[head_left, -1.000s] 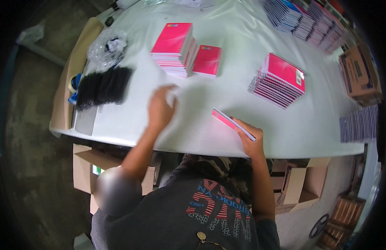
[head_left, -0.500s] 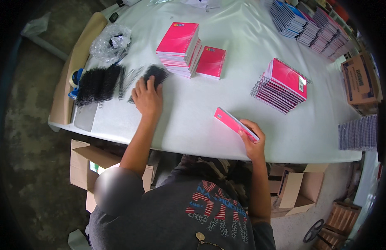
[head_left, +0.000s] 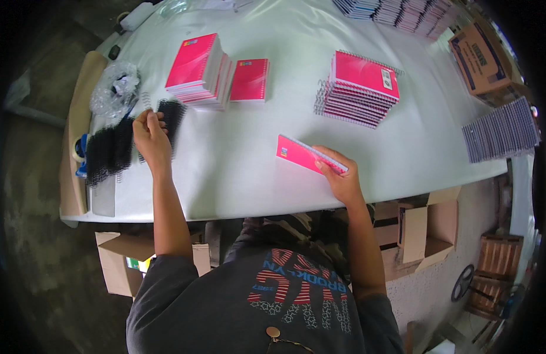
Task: The person inserts a spiral binding through the holes of pink notebook covers and pages by hand, then places the finished notebook onto a stack.
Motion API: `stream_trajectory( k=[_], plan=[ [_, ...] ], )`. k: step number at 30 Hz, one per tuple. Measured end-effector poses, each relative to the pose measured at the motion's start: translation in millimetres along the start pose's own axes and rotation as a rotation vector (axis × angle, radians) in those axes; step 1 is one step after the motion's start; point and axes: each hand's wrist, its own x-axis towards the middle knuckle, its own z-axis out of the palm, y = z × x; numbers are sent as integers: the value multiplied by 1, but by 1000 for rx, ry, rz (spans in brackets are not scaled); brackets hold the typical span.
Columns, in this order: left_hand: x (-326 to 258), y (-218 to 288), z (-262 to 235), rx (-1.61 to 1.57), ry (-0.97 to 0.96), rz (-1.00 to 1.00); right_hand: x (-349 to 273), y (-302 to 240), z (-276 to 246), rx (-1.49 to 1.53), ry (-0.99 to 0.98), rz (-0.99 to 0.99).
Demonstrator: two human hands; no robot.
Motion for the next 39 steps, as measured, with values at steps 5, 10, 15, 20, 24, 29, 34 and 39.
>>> stream_trajectory(
  k=[5,10,15,20,24,29,34,39],
  plan=[
    [-98,54,42,-44,-967,-103,-3,-1,-8,26,45,20],
    [-104,51,59,-34,-1202,-54,-3,-5,-5,11,38,42],
    [-99,55,66,103,-1150,-92,-4,-3,-6,11,28,28],
    [-92,54,70,-113,-1182,-161,-4,-4,-7,28,-11,62],
    [-76,59,74,-63,-1306,130,-5,-6,-9,54,-41,60],
    [-71,84,81,204,-1369,485,-4,-3,-9,52,-35,38],
    [-76,98,86,477,-1454,421,-5,-2,-8,103,-53,76],
    [-81,109,82,589,-1280,866,-7,3,-9,78,-36,-3]
  ],
)
